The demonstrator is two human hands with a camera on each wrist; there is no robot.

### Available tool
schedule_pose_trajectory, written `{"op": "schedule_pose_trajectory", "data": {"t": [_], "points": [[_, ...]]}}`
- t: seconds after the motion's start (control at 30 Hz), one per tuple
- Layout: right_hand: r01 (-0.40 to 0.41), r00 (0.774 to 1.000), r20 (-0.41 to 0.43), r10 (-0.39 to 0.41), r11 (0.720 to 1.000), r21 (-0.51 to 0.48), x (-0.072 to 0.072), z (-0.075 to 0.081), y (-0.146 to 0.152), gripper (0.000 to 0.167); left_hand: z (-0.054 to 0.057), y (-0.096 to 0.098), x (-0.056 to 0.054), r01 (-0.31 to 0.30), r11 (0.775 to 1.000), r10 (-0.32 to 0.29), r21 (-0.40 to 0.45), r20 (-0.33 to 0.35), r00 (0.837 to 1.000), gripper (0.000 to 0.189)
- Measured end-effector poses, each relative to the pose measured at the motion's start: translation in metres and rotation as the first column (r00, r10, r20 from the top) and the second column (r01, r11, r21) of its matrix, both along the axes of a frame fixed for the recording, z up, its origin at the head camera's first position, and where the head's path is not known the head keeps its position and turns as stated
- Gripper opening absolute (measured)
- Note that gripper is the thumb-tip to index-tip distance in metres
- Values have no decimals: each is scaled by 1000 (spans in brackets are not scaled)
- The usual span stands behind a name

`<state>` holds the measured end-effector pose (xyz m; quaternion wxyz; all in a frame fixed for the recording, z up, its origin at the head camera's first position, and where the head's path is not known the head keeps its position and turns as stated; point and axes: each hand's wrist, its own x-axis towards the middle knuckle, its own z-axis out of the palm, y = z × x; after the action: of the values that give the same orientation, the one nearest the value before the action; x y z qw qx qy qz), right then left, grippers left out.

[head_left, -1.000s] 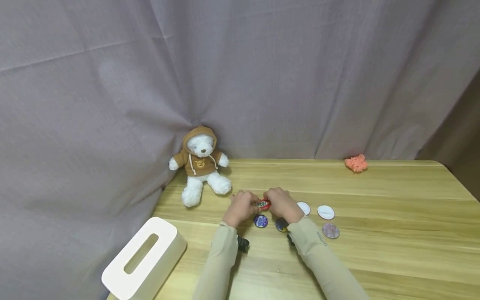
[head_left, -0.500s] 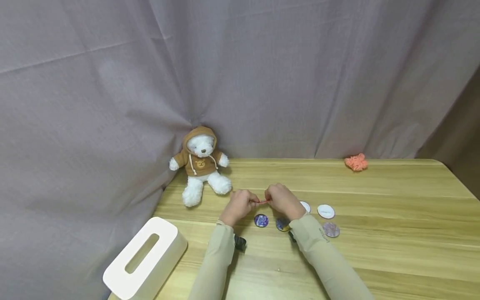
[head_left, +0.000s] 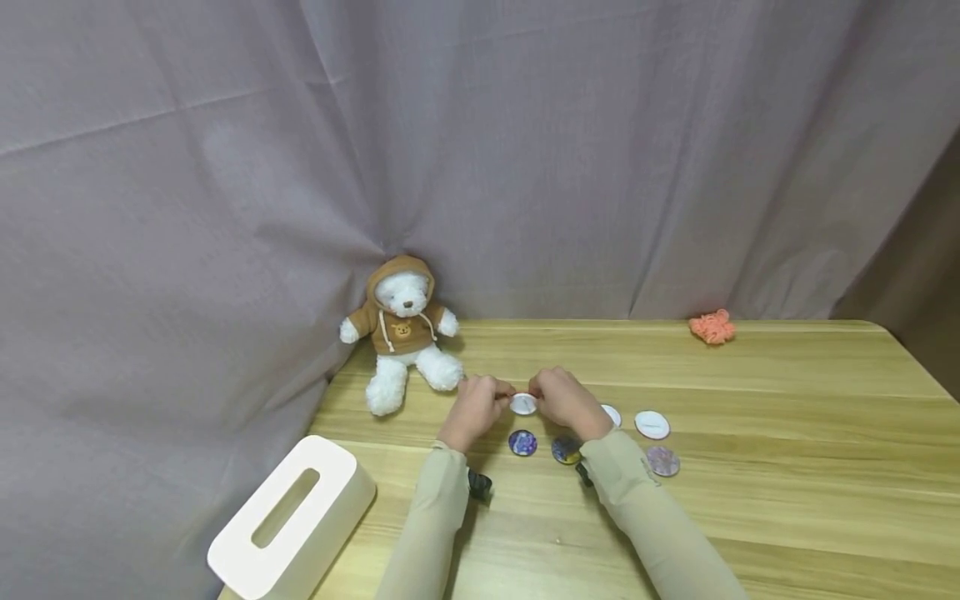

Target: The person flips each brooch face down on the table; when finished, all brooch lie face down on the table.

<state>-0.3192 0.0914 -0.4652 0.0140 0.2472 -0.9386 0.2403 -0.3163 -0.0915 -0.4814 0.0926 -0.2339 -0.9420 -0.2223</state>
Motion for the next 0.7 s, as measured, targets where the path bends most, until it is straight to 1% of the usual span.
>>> {"op": "schedule_pose_trajectory", "data": {"t": [0.13,0.37,0.57,0.63,0.7], "points": [[-16,1000,7,16,1000,4,0,-3,-1,15,-1,0,-1,0,1000,0,-5,-14,1000,10],[1,999,38,-2,1000,15,0,-7,-3,16,-6,1,0,-8,1000,8,-19,-12,1000,10],[3,999,37,-3,1000,11,2,-8,-3,17,-8,3,-1,-7,999,5,-45,-50,999,16],[8,999,45,-9,1000,19,1,-8,-3,18,-9,4,-1,-6,998,4,-56,-41,999,18],[22,998,58,-24,999,25,0,-8,-3,19,-10,6,-2,-6,998,5,-62,-18,1000,20]]}}
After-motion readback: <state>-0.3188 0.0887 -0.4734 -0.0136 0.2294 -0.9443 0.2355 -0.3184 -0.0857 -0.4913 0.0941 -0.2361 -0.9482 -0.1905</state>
